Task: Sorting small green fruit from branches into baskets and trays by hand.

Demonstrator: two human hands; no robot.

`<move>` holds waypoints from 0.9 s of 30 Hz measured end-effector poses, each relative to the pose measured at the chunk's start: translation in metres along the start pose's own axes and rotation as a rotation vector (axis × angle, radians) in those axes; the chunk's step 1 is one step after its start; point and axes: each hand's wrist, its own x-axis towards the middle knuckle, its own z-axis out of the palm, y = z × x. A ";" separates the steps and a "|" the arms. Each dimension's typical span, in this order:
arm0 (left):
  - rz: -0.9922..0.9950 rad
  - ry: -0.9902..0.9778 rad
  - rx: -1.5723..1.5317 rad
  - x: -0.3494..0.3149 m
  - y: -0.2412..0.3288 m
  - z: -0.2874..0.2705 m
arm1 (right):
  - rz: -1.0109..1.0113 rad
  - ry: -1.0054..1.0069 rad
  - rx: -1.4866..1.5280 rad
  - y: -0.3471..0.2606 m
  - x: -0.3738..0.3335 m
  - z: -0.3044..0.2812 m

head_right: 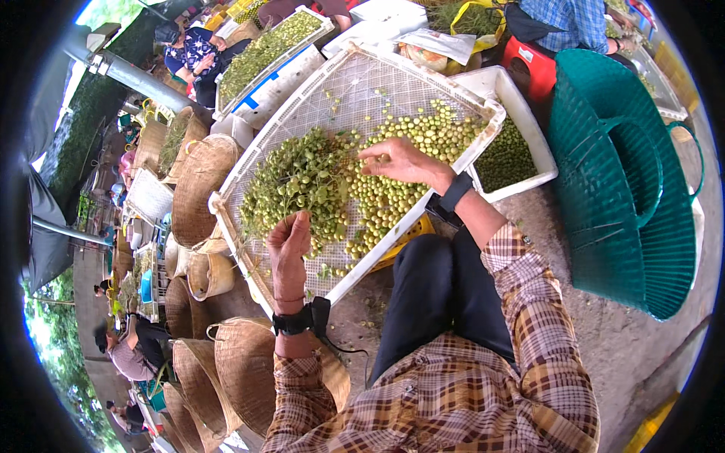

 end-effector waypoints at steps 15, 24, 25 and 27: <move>-0.070 -0.072 -0.094 0.002 -0.009 0.005 | 0.410 0.164 0.600 0.005 -0.003 0.001; -0.069 -0.020 0.026 0.011 -0.024 0.024 | 0.398 -0.226 0.850 -0.028 -0.010 0.020; -0.054 -0.018 0.054 0.012 -0.027 0.028 | 0.405 -0.228 0.794 -0.027 -0.009 0.021; -0.022 -0.012 0.110 0.016 -0.033 0.031 | 0.441 -0.149 0.868 -0.014 -0.010 0.031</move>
